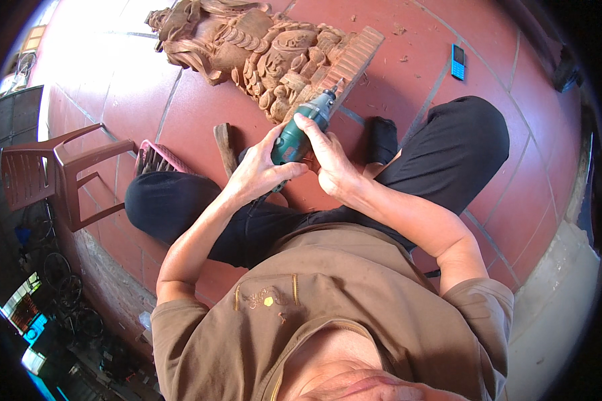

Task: The person uses a handheld rotary tool to carve details into a large wooden relief sculpture. They sit on the floor and guide the tool along the surface to refine the carved patterns.

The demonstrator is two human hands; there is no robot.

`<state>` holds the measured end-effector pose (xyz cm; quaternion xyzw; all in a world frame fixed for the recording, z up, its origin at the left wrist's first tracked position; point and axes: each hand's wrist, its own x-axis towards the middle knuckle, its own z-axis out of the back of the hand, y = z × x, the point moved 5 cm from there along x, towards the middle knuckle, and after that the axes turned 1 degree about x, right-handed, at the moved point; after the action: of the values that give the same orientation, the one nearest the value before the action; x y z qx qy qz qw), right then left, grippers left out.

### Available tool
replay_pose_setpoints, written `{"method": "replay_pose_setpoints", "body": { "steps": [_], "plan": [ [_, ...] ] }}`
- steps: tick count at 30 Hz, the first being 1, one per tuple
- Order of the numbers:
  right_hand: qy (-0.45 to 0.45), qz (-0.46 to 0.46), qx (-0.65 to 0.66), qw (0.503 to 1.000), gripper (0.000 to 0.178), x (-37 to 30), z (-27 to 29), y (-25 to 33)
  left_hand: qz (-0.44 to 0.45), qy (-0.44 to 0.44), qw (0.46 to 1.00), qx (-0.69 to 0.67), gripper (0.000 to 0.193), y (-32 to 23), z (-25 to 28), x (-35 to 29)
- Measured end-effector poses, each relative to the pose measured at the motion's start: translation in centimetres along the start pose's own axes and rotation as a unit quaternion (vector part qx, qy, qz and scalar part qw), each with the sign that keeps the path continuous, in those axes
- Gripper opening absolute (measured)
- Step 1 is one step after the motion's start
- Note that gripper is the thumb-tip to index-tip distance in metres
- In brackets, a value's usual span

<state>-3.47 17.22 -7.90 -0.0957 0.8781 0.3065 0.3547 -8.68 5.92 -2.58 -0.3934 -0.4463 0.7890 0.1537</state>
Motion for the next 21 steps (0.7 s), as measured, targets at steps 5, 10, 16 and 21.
{"method": "replay_pose_setpoints", "body": {
  "steps": [5, 10, 16, 21],
  "plan": [
    [-0.006, -0.016, -0.009, 1.000, 0.053, 0.3, -0.6, -0.2, -0.008, -0.011, 1.000, -0.017, 0.084, 0.5, 0.4, -0.1],
    [0.003, -0.021, -0.020, 1.000, 0.065, 1.1, -0.9, -0.3, 0.012, -0.015, 0.999, -0.026, 0.083, 0.6, 0.7, -0.1],
    [-0.012, -0.032, -0.010, 0.999, 0.068, 1.7, -0.3, -1.0, 0.000, -0.016, 0.998, -0.057, 0.082, 0.3, 0.5, -0.2],
    [0.002, -0.009, -0.020, 1.000, 0.067, 1.2, 0.1, -0.7, -0.005, -0.015, 1.000, -0.004, 0.081, -0.4, 0.4, -0.3]
  ]
}}
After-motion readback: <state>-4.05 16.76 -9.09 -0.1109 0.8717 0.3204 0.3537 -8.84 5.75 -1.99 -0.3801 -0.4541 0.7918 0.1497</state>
